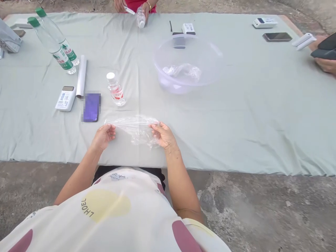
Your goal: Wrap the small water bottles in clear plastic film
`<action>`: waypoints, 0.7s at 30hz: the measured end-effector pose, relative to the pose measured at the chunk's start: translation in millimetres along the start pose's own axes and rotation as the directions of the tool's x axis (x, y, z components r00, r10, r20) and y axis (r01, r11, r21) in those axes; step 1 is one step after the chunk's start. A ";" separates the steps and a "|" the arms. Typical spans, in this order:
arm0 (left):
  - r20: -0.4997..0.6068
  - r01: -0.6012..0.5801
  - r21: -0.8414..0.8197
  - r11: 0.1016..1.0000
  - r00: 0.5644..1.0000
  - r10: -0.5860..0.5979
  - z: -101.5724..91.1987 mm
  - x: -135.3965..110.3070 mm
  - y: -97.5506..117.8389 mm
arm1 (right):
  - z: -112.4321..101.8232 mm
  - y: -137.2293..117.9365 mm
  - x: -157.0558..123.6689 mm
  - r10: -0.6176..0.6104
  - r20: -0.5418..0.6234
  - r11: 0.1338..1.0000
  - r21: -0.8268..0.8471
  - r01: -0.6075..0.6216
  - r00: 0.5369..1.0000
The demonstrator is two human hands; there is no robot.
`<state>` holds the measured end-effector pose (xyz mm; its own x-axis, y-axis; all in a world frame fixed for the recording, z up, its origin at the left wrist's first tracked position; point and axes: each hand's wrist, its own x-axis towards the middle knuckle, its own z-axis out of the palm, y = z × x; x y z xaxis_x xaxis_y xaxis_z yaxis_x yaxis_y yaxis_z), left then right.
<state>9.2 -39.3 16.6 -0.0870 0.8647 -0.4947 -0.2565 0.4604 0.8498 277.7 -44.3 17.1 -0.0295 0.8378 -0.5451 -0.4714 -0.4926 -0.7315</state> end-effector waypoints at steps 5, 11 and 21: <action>0.163 0.078 -0.310 0.948 0.986 -0.028 -4.7 -1.8 6.9 | -9.3 5.1 -8.1 -0.044 -0.039 0.995 -0.090 0.041 0.998; 0.286 0.225 -0.220 0.949 0.945 -0.158 32.5 -2.9 -2.0 | 12.0 21.0 -11.9 -0.095 0.025 0.988 -0.117 0.098 0.995; -0.046 -0.019 0.190 0.982 0.999 0.028 10.4 10.1 -4.7 | -27.0 -0.2 -1.5 -0.118 -0.221 0.990 0.054 0.133 0.968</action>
<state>19.5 -30.7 9.5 -0.1385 0.8672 -0.4783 -0.0668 0.4737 0.8781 301.6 -51.8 7.0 0.2219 0.8173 -0.5318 -0.5181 -0.3632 -0.7744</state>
